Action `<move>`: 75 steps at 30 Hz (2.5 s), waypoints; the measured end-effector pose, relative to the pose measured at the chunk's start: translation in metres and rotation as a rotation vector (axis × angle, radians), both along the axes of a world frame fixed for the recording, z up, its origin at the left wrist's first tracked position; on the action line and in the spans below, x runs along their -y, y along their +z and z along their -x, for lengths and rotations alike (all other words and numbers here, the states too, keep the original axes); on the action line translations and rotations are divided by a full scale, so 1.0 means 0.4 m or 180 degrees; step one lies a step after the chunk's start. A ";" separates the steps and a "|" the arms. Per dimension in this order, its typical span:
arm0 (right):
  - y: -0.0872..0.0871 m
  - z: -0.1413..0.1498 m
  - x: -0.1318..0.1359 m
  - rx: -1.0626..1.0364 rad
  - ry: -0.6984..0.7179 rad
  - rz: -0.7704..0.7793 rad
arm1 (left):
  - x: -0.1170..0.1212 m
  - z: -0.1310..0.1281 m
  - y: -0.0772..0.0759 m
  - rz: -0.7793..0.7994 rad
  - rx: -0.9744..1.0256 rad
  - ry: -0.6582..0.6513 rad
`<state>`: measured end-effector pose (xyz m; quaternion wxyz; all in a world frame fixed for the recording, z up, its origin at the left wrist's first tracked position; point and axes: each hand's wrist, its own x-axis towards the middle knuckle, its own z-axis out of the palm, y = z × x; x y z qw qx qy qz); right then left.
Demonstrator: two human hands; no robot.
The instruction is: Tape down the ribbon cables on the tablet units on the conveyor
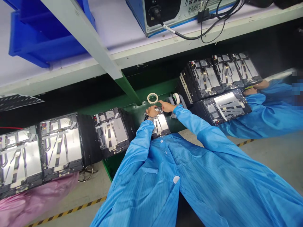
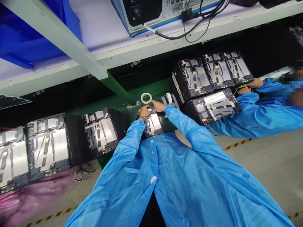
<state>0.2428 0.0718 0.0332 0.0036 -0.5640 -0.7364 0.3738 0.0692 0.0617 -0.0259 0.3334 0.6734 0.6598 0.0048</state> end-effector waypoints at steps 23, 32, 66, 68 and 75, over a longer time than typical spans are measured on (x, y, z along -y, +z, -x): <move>-0.002 0.043 0.019 0.0139 -0.0192 0.0215 | -0.006 0.010 0.002 0.0083 0.0045 -0.0048; 0.007 0.050 0.019 0.0191 -0.0211 0.0225 | -0.004 0.012 0.010 0.0047 0.0098 -0.0078; -0.169 0.054 0.123 -0.0353 -0.1914 -0.0455 | 0.005 0.019 -0.012 -0.0125 0.0363 0.0040; -0.192 0.077 0.161 -0.0609 -0.2186 -0.0491 | 0.007 0.020 -0.011 -0.0187 0.0390 0.0057; -0.252 0.119 0.224 -0.0848 -0.2301 -0.0810 | -0.002 0.036 -0.011 -0.0156 0.0434 0.0015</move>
